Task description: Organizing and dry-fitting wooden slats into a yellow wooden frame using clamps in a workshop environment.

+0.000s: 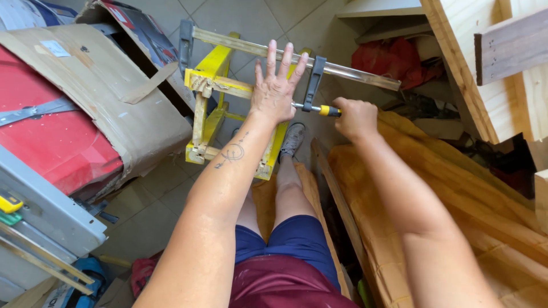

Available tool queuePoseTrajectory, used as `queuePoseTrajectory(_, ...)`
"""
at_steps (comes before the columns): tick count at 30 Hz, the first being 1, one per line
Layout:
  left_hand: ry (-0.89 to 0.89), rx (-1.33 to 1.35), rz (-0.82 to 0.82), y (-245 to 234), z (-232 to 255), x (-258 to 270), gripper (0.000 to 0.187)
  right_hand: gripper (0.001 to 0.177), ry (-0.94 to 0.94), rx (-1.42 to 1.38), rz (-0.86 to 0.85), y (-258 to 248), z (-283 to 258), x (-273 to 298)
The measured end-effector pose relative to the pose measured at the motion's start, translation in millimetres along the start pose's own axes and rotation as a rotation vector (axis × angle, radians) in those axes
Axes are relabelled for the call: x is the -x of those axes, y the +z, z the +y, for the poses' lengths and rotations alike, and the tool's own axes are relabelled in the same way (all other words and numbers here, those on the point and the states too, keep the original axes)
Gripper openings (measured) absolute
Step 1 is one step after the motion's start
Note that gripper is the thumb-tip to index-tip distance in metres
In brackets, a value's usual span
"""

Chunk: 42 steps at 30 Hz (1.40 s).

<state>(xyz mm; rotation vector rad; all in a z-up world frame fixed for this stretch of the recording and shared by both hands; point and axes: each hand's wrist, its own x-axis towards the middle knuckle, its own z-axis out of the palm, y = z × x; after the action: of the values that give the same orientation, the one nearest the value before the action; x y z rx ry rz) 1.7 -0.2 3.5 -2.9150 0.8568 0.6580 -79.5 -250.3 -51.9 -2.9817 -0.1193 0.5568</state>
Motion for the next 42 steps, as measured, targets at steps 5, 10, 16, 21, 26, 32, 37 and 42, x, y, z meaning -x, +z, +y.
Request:
queuePoseTrajectory(5, -0.005, 0.008, -0.029, -7, -6, -10, 0.122, 0.052, -0.084, -0.323, -0.694, -71, 3, -54)
queuePoseTrajectory(10, 0.004, 0.018, 0.008, 3, -6, -8, 0.124, 0.027, 0.059, -0.276, -0.731, -70, -10, -40)
queuePoseTrajectory(16, 0.000, 0.002, 0.012, 0, -7, -9, 0.127, 0.043, -0.065, 0.081, 0.474, 32, -3, 5)
queuePoseTrajectory(21, 0.001, -0.008, -0.036, -6, -6, -7, 0.124, 0.041, 0.067, -0.189, -0.149, -30, -3, -8)
queuePoseTrajectory(26, -0.006, -0.033, -0.022, -15, -10, -10, 0.128, 0.016, 0.127, -0.423, -0.780, -87, -7, -32)
queuePoseTrajectory(32, 0.050, 0.047, -0.070, -57, -51, -25, 0.118, 0.045, 0.026, -0.026, -0.187, 6, 9, 2)
queuePoseTrajectory(37, -0.157, 0.062, -0.193, -31, -107, -54, 0.024, 0.046, -0.014, -0.300, -0.179, -25, 12, 9)
queuePoseTrajectory(42, -0.158, 0.101, -0.123, -9, -121, -59, 0.030, 0.027, 0.314, -1.118, -0.704, -65, 37, 10)
